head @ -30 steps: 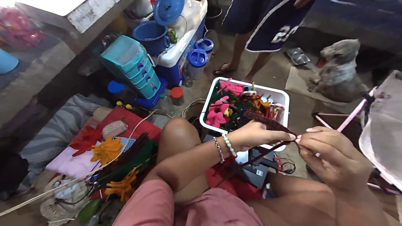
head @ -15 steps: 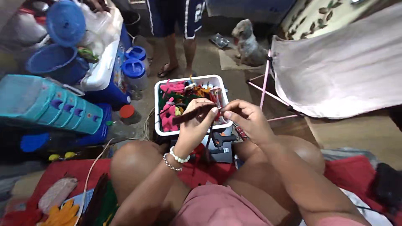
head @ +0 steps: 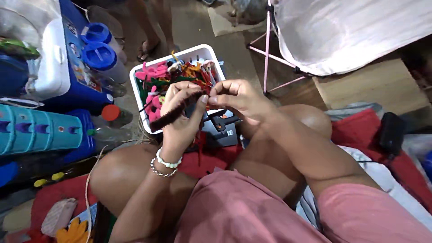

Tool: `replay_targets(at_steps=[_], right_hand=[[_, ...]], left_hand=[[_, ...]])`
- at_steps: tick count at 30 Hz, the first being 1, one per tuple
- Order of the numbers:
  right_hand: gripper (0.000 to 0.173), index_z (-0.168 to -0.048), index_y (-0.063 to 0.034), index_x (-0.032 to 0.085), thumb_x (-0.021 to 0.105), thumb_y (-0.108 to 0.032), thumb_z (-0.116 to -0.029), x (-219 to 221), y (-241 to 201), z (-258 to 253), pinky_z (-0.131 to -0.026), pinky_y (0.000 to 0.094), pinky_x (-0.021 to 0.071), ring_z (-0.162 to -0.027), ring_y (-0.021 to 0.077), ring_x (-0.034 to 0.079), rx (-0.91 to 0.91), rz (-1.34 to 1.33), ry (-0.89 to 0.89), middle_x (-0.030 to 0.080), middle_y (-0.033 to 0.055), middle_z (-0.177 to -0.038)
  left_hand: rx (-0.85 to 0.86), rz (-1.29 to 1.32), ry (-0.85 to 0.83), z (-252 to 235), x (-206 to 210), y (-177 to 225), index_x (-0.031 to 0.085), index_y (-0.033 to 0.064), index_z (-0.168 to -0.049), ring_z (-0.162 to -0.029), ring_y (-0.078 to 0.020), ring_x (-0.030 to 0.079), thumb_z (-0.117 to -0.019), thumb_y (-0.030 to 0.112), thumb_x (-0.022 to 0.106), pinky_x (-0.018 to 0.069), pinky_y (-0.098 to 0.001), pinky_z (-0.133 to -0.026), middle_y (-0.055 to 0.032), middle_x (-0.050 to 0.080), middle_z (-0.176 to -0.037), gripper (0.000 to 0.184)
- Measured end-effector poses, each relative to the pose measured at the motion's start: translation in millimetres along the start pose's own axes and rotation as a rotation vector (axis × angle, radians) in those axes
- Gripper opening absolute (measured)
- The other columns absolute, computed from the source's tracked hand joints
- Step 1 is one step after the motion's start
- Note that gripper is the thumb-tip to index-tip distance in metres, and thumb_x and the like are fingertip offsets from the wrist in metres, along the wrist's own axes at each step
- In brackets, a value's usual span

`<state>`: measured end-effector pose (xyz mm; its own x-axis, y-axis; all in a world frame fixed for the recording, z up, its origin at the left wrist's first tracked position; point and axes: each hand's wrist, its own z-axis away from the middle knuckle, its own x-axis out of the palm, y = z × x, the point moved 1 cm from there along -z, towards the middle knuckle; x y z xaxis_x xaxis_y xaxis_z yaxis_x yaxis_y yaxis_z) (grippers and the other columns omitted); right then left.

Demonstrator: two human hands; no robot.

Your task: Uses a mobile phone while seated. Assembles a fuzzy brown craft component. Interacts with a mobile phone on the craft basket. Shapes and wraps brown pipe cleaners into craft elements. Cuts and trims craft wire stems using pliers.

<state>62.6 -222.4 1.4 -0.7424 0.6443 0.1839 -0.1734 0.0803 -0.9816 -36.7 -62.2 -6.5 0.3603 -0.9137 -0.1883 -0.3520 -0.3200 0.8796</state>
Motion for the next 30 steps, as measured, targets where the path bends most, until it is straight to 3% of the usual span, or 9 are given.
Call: replay_targets(at_steps=[10, 15, 17, 22, 25, 27, 30], right_hand=[[0.004, -0.094, -0.0042, 0.068, 0.069, -0.001, -0.091, -6, -1, -2, -0.071, 0.0209, 0.0561, -0.074, 0.004, 0.064, 0.003, -0.023, -0.047, 0.068, -0.0009, -0.082], [0.01, -0.094, -0.0019, 0.067, 0.072, 0.004, -0.0874, -8, -1, -5, -0.071, 0.0206, 0.0573, -0.075, 0.0037, 0.065, -0.183, 0.053, -0.103, 0.068, -0.0006, -0.082], [0.009, -0.095, 0.0007, 0.069, 0.072, 0.002, -0.087, -11, -4, -6, -0.075, 0.0217, 0.0569, -0.079, 0.0041, 0.065, -0.33, 0.219, -0.128, 0.069, 0.0015, -0.086], [0.007, -0.092, 0.0025, 0.072, 0.072, -0.003, -0.088, -15, -16, -4, -0.085, 0.0255, 0.0578, -0.092, 0.01, 0.068, -0.62, 0.631, -0.168, 0.071, 0.0095, -0.094], [0.006, -0.091, 0.0005, 0.073, 0.069, -0.003, -0.0891, -16, -17, -3, -0.105, 0.0405, 0.05, -0.096, 0.0172, 0.07, -0.739, 0.791, -0.189, 0.074, 0.0101, -0.093], [0.006, -0.093, -0.0008, 0.075, 0.071, -0.005, -0.0914, -19, -17, -5, -0.11, 0.046, 0.045, -0.097, 0.0188, 0.071, -0.761, 0.851, -0.17, 0.075, 0.0097, -0.093], [0.025, -0.104, 0.0023, 0.073, 0.074, -0.02, -0.0938, -36, -15, -18, -0.094, 0.0359, 0.0565, -0.096, 0.0177, 0.069, -0.628, 0.884, -0.069, 0.073, 0.0123, -0.101]], left_hand=[[-0.067, 0.076, -0.068, 2, 0, 3, 0.068, 0.0027, -0.11, -0.108, -0.0089, 0.059, -0.0973, 0.008, 0.064, 0.0543, -0.0206, -0.086, -0.0031, 0.058, -0.119, 0.014], [-0.245, 0.205, -0.112, 4, -4, 7, 0.068, 0.0084, -0.115, -0.102, -0.0051, 0.063, -0.1006, 0.012, 0.063, 0.0564, -0.02, -0.083, 0.0016, 0.06, -0.121, 0.015], [-0.349, 0.25, -0.133, 6, -6, 10, 0.066, 0.0113, -0.119, -0.094, -0.0047, 0.065, -0.1014, 0.015, 0.063, 0.0577, -0.0209, -0.079, 0.0036, 0.065, -0.114, 0.018], [-0.512, 0.237, -0.179, 8, -10, 14, 0.068, 0.0164, -0.12, -0.09, -0.0044, 0.067, -0.1009, 0.017, 0.064, 0.058, -0.0219, -0.079, 0.0059, 0.07, -0.104, 0.019], [-0.504, 0.164, -0.2, 8, -12, 14, 0.068, 0.016, -0.117, -0.088, -0.0042, 0.067, -0.0993, 0.018, 0.066, 0.0578, -0.0215, -0.075, 0.0053, 0.07, -0.102, 0.018], [-0.461, 0.106, -0.177, 7, -12, 12, 0.069, 0.0153, -0.116, -0.09, -0.0039, 0.067, -0.0985, 0.018, 0.067, 0.0578, -0.0209, -0.076, 0.0053, 0.069, -0.105, 0.018], [-0.382, 0.095, -0.086, 4, -14, 11, 0.066, 0.0131, -0.122, -0.099, -0.0038, 0.066, -0.0998, 0.016, 0.067, 0.057, -0.022, -0.085, 0.0047, 0.067, -0.114, 0.023]])
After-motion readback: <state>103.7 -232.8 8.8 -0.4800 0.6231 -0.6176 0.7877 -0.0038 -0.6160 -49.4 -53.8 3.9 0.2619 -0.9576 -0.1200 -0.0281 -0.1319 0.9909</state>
